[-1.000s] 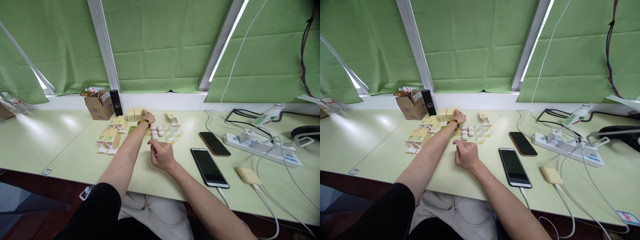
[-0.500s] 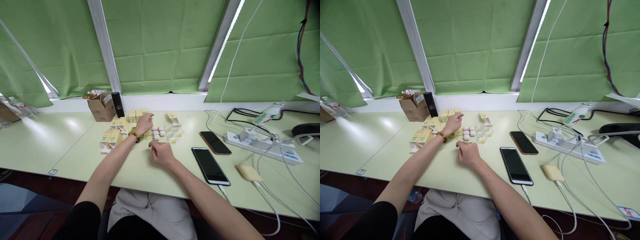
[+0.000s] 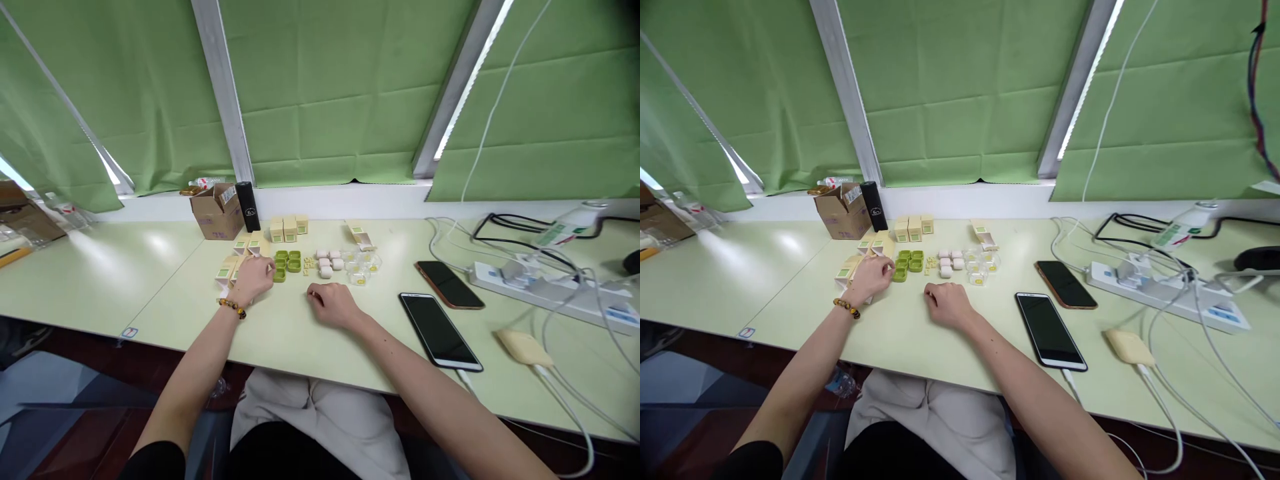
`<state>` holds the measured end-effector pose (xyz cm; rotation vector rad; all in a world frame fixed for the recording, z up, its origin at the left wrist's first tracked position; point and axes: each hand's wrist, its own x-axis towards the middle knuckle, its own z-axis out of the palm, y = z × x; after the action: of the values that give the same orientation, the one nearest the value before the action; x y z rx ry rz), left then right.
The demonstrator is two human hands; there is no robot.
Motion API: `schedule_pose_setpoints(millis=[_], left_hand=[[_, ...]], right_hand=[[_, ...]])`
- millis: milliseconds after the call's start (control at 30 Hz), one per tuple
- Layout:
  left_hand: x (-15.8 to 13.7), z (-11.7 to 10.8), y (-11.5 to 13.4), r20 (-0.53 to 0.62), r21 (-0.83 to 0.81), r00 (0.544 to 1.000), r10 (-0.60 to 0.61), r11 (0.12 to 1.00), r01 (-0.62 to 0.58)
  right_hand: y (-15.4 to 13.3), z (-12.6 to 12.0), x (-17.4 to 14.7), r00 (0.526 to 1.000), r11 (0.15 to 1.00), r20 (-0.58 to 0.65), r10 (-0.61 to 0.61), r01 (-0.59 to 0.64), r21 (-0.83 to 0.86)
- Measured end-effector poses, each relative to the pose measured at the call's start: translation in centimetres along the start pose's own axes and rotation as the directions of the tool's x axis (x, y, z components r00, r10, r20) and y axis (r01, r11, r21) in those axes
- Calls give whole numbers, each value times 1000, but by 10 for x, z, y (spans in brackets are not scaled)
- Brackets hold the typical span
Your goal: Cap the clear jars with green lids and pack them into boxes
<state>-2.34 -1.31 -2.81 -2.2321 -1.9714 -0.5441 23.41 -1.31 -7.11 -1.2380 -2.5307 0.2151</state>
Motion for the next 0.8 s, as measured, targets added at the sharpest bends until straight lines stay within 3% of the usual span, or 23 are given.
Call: schedule_pose_setpoints(millis=[133, 267, 400, 500, 567, 633, 733, 800], left_hand=[[-3, 3, 3, 103, 100, 993, 58, 993, -68], [-3, 7, 2, 135, 178, 986, 102, 976, -126], [-4, 7, 7, 103, 221, 973, 207, 949, -226], [-8, 4, 18, -13, 266, 940, 341, 907, -326], [-11, 2, 28, -124, 305, 884, 450, 865, -398], [-14, 1, 39, -217, 343, 799, 561, 810, -476], [-13, -2, 55, -324, 366, 658, 680, 731, -576], [-10, -5, 62, -370, 338, 597, 712, 702, -627]], right_hand=[[0, -3, 0, 1000, 1000, 30, -6, 6, -5], [0, -3, 0, 999, 999, 18, -32, 32, -3], [1, 0, 1, 999, 999, -24, -28, 28, 29], [5, 4, 4, 990, 992, -137, 32, -15, 124], [9, 7, 6, 966, 969, -248, 75, -12, 246], [13, 9, 8, 931, 932, -354, 89, 48, 359], [14, 10, 9, 869, 889, -492, 59, 179, 422], [12, 9, 8, 828, 859, -559, 50, 250, 446]])
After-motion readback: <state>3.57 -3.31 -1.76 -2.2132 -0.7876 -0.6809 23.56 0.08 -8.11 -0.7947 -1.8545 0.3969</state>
